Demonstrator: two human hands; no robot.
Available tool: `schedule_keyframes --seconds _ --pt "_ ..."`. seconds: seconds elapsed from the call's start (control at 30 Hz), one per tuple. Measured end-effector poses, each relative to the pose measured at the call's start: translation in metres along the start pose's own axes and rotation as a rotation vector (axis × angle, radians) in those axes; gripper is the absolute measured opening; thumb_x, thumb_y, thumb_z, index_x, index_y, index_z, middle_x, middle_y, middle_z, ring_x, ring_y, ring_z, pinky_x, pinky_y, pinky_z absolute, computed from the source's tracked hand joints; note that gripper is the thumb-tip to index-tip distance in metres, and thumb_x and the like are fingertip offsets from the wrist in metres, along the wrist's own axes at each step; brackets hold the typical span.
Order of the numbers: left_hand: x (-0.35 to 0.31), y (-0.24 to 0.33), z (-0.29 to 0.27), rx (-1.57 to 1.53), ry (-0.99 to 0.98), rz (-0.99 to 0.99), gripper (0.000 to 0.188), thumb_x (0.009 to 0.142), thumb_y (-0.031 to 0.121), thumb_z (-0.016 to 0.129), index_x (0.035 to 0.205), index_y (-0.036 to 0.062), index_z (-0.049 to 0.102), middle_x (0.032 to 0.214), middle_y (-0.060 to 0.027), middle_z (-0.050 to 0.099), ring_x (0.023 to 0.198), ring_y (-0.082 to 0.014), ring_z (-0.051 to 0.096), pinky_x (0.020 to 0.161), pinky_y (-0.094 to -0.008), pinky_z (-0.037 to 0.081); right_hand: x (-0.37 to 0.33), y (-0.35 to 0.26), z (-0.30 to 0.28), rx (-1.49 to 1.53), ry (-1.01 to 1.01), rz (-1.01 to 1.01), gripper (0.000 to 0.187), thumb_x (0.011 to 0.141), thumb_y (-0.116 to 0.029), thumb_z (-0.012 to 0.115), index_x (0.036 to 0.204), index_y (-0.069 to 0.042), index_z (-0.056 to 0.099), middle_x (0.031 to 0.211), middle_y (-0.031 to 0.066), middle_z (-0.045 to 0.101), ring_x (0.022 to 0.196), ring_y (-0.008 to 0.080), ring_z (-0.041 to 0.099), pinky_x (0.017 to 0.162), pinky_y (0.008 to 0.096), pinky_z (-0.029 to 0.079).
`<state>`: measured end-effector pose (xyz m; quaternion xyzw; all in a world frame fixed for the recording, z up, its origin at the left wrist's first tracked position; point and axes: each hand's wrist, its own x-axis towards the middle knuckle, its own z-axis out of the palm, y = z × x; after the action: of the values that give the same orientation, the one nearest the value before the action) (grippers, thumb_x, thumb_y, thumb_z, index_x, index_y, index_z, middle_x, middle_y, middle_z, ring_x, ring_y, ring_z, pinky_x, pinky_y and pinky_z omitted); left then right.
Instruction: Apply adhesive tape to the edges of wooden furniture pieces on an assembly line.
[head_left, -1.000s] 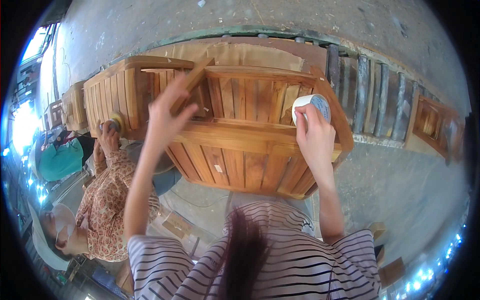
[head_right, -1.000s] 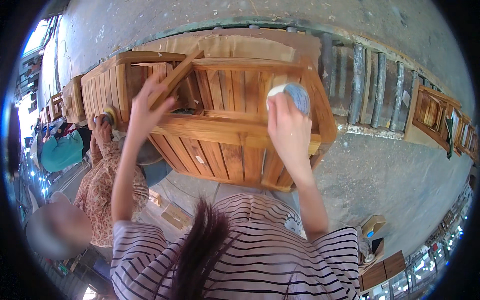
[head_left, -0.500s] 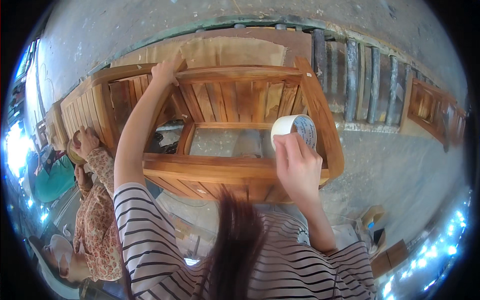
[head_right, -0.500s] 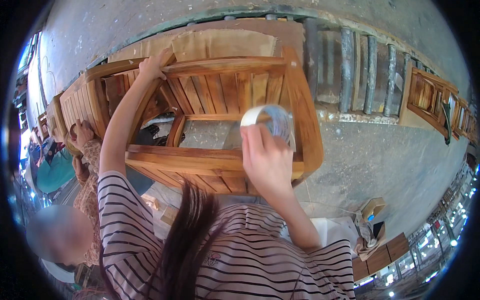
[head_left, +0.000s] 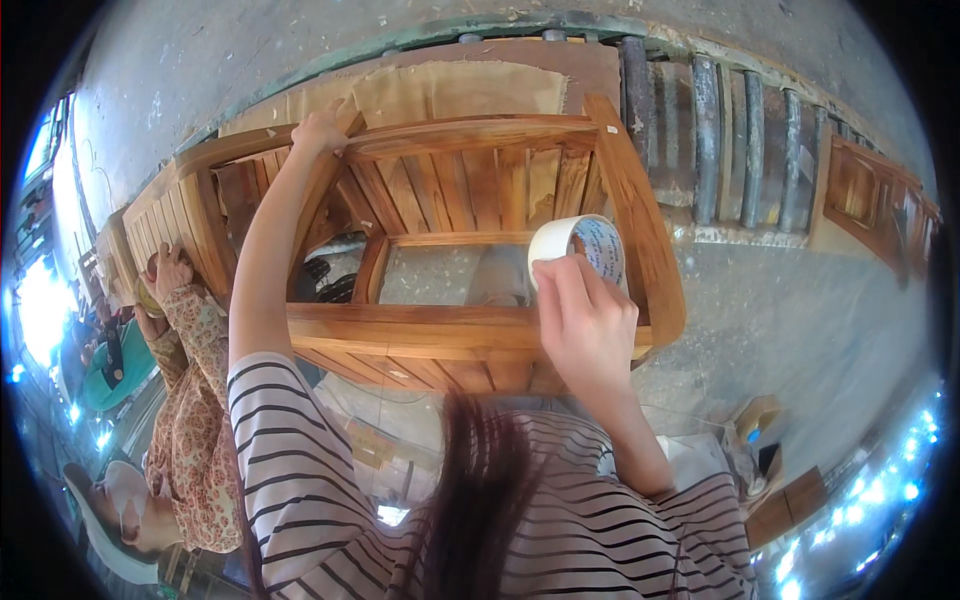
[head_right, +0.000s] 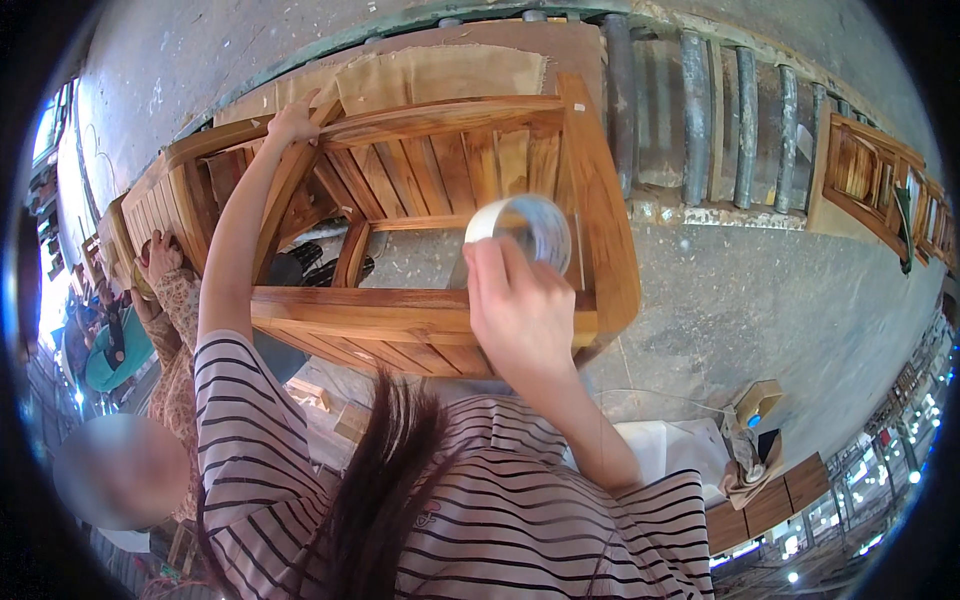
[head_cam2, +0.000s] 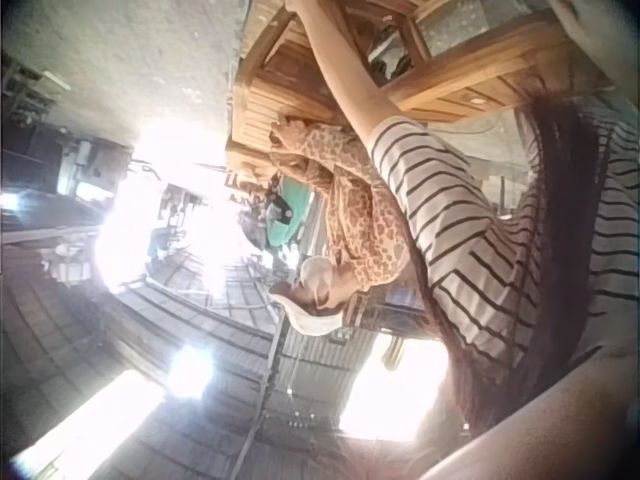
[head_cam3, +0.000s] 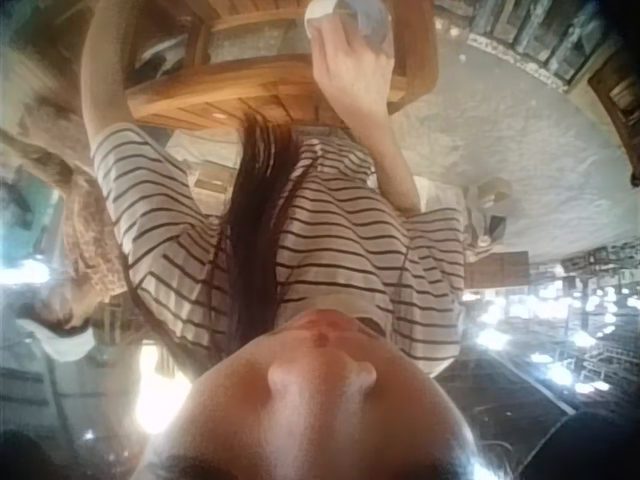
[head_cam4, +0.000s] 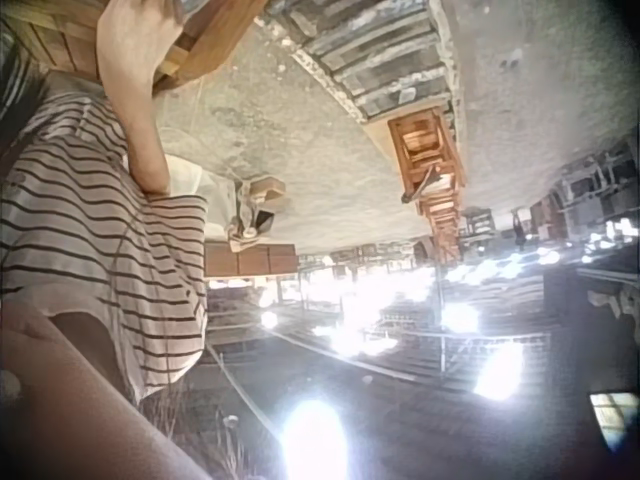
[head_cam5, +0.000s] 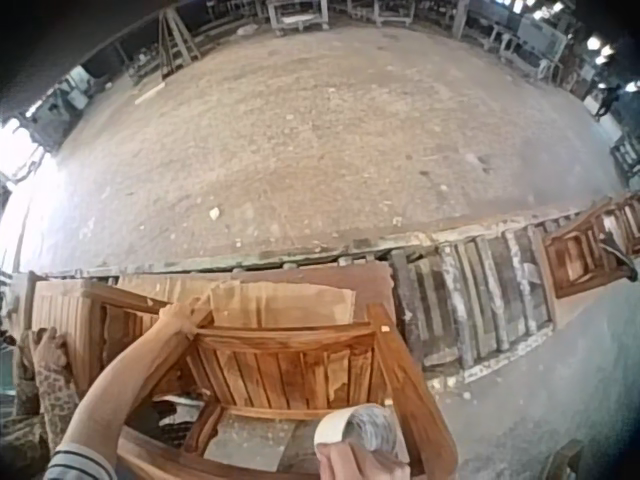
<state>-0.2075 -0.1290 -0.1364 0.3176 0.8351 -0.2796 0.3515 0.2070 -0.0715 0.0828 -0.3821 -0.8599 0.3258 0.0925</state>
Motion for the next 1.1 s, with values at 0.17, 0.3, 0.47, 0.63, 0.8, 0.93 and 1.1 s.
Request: schedule_keyframes --seconds 0.17,0.3,0.47,0.63,0.8,0.93,1.1 --pt "-0.005 0.008 0.003 0.044 0.035 0.031 0.095 0.072 0.018 0.074 0.152 0.0316 0.024 0.130 -0.0145 0.060 0.123 -0.0328 0.056 0.096 -0.0455 0.049 -0.008 0.003 -0.005 0.066 -0.003 0.034 0.009 0.083 -0.002 0.065 0.087 -0.007 0.058 0.075 0.0076 0.060 0.058 0.0288 0.060 0.052 0.0376 0.047" --pt "-0.034 0.069 0.004 -0.372 0.395 0.434 0.055 0.082 0.026 0.068 0.135 0.0192 0.055 0.124 -0.0144 0.064 0.118 -0.0334 0.058 0.094 -0.0422 0.050 -0.013 0.007 -0.006 0.029 0.002 -0.007 0.009 0.084 -0.005 0.066 0.085 -0.007 0.057 0.073 0.0065 0.058 0.054 0.0258 0.058 0.050 0.0353 0.046" --pt "-0.081 0.190 0.034 -0.534 0.481 1.016 0.017 0.081 0.036 0.073 0.087 0.0215 0.077 0.128 0.0002 0.059 0.129 -0.0266 0.045 0.106 -0.0560 0.030 -0.020 0.013 -0.007 0.004 -0.001 -0.052 0.013 0.086 -0.009 0.066 0.082 -0.007 0.053 0.070 0.0046 0.052 0.050 0.0198 0.057 0.047 0.0309 0.045" --pt "-0.089 0.242 0.049 -0.546 0.465 1.050 0.009 0.078 0.034 0.076 0.083 0.0270 0.078 0.128 0.0048 0.056 0.137 -0.0224 0.033 0.107 -0.0669 0.015 -0.024 0.016 -0.008 0.013 -0.003 -0.069 0.012 0.086 -0.008 0.066 0.085 -0.006 0.054 0.071 0.0049 0.053 0.051 0.0197 0.057 0.047 0.0310 0.045" --pt "-0.083 0.243 0.052 -0.433 0.536 0.932 0.004 0.076 0.029 0.078 0.080 0.0268 0.078 0.127 0.0065 0.055 0.135 -0.0215 0.035 0.108 -0.0649 0.015 -0.021 0.012 -0.006 0.016 -0.003 -0.070 0.011 0.085 -0.008 0.066 0.086 -0.006 0.055 0.073 0.0050 0.053 0.051 0.0195 0.056 0.048 0.0309 0.045" --pt "-0.086 0.243 0.060 -0.413 0.642 0.941 0.005 0.075 0.027 0.079 0.080 0.0269 0.077 0.127 0.0052 0.055 0.135 -0.0207 0.035 0.108 -0.0642 0.016 -0.020 0.009 -0.005 -0.003 0.001 -0.069 0.012 0.085 -0.008 0.066 0.085 -0.006 0.055 0.073 0.0046 0.053 0.050 0.0190 0.056 0.047 0.0306 0.044" --pt "-0.089 0.252 0.056 -0.629 0.843 0.871 0.023 0.071 0.033 0.082 0.091 0.0254 0.075 0.124 -0.0010 0.057 0.130 -0.0210 0.042 0.106 -0.0635 0.019 -0.022 0.012 -0.008 -0.009 0.007 -0.073 0.013 0.085 -0.009 0.066 0.084 -0.007 0.054 0.072 0.0042 0.053 0.050 0.0186 0.056 0.047 0.0306 0.044"
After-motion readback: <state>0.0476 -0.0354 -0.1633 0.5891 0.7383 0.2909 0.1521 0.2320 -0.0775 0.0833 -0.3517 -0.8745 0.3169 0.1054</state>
